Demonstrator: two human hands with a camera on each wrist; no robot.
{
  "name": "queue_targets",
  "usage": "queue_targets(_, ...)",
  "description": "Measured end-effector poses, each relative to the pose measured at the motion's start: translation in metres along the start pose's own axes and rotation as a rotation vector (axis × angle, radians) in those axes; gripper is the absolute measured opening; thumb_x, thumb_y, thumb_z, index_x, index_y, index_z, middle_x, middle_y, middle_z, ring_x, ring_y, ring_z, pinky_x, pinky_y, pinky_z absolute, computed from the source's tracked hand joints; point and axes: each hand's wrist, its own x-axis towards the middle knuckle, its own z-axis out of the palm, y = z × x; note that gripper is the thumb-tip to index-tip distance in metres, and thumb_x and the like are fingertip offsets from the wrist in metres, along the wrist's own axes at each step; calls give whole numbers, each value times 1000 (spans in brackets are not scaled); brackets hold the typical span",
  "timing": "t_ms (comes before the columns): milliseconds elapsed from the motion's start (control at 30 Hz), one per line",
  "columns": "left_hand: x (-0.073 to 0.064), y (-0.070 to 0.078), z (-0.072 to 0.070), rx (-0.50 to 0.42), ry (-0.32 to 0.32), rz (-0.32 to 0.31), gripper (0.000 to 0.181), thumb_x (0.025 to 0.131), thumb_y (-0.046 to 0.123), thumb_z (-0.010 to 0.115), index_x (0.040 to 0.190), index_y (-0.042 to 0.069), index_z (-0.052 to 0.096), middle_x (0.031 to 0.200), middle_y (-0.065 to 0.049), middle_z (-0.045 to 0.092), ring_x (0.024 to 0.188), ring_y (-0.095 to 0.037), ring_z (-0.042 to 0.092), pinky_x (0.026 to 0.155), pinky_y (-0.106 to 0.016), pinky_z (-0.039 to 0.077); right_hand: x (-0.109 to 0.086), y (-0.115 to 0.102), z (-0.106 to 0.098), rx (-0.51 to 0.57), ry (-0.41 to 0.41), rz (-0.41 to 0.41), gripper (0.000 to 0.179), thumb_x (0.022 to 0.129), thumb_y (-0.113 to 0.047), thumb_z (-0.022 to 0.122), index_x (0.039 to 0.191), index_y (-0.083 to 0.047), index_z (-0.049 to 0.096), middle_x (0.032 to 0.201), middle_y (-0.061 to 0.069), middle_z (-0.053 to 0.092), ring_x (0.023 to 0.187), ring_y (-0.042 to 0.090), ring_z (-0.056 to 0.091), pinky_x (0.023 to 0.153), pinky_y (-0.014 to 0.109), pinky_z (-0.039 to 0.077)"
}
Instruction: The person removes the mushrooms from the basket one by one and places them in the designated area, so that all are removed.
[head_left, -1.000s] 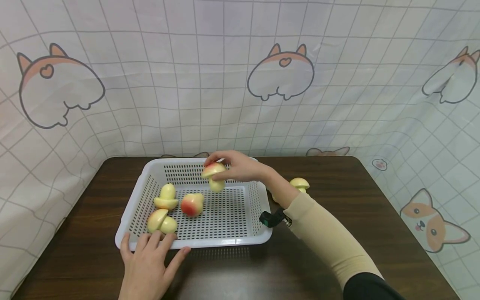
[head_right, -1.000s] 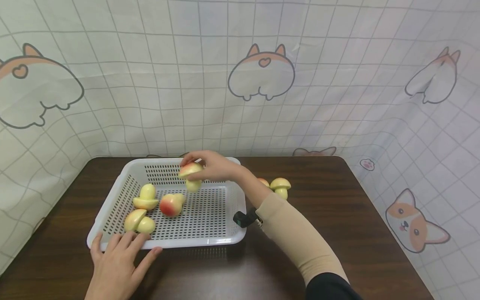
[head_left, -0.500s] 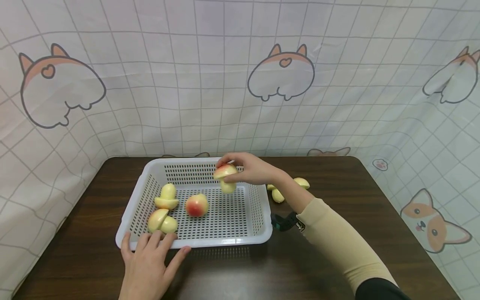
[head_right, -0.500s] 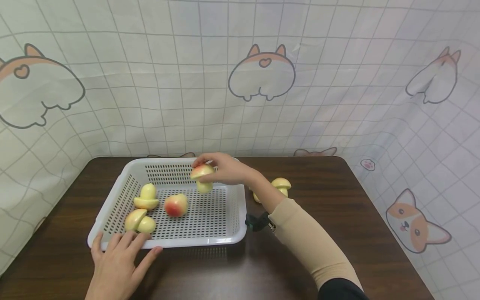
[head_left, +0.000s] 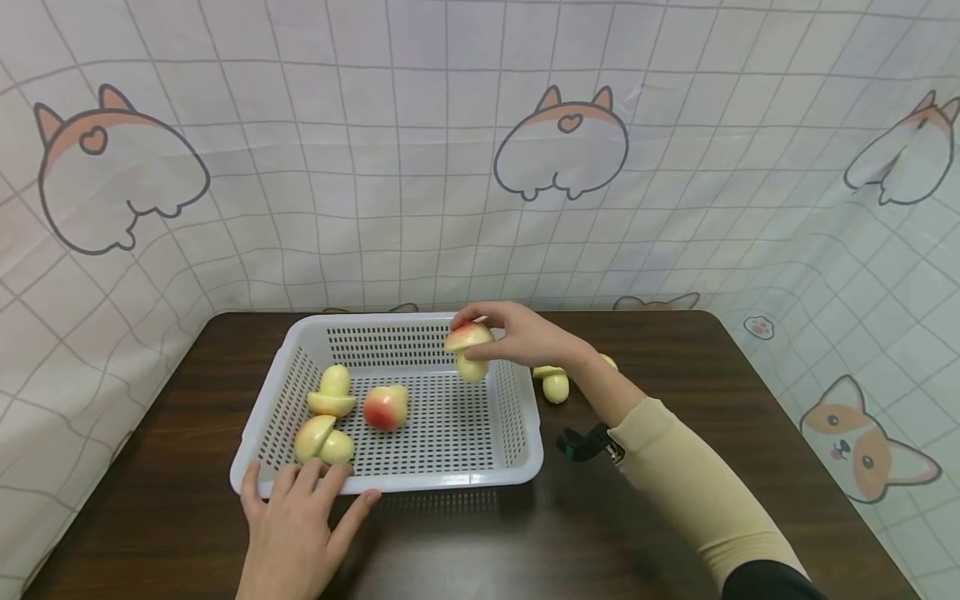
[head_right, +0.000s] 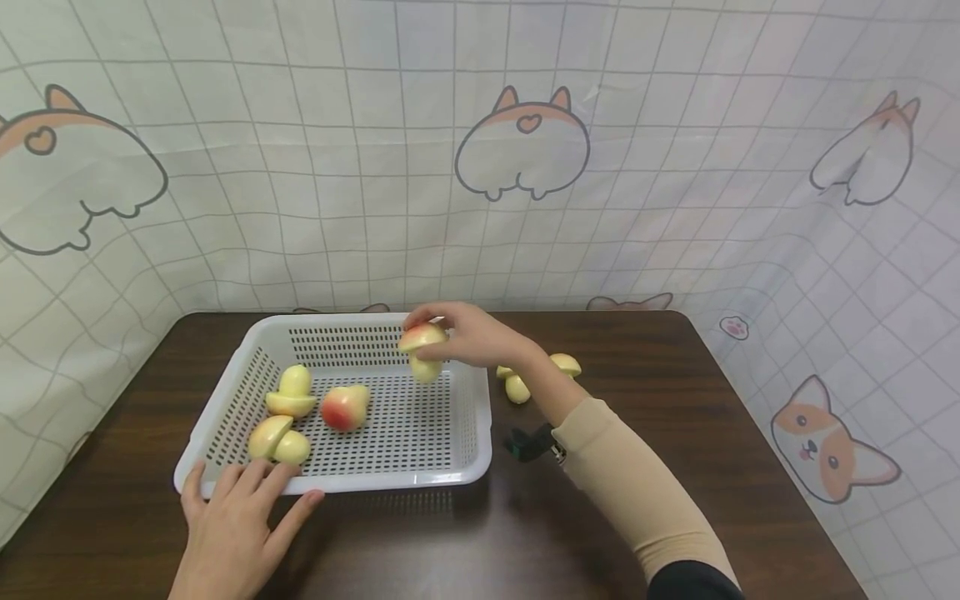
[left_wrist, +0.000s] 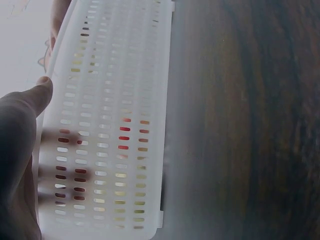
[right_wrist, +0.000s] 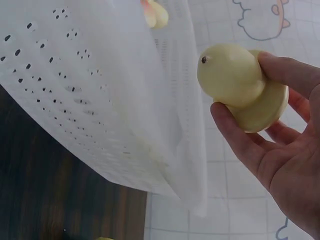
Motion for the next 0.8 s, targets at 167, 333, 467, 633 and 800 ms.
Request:
queue_targets(167,0,1,0,-1,-2,-1,49,95,63,60,98,15,67,92,-7,57,93,-36,54,102,-77,15,-5,1,-6,0,13,10,36,94,-20,76,129,-20,66,126,-6,64,118,22,59,94,45,49)
queue_targets(333,1,1,1,-1,1,1,49,95,64,59,98,15,67,91,-7,57,93,-37,54,102,-78,15,-12,-1,-11,-10,17,19,37,94,-20,77,129,-20,66,126,-5,64,116,22,60,94,47,48)
queue_targets(467,0,1,1,-1,-1,0,49,95,64,59,98,15,67,91,-7,57,93,-37,54,102,-78,15,-18,0,-14,-25,28,31,37,94,-20,76,129,-21,65,125,-4,64,112,23,61,91,45,49)
queue_targets(633,0,1,0,2,-9,-2,49,95,63,60,98,15,67,92,-7,57,93,-37,54,102,-78,15,-25,4,-19,2,33,47,36,95,-19,75,130,-20,65,123,-1,65,102,23,63,87,46,50)
queue_targets(800,0,1,-1,2,-17,-6,47,94,62,62,98,15,67,92,-7,58,94,-37,54,102,-78,15,-33,8,-22,27,41,36,37,95,-23,77,130,-20,64,121,0,65,100,21,64,87,45,51)
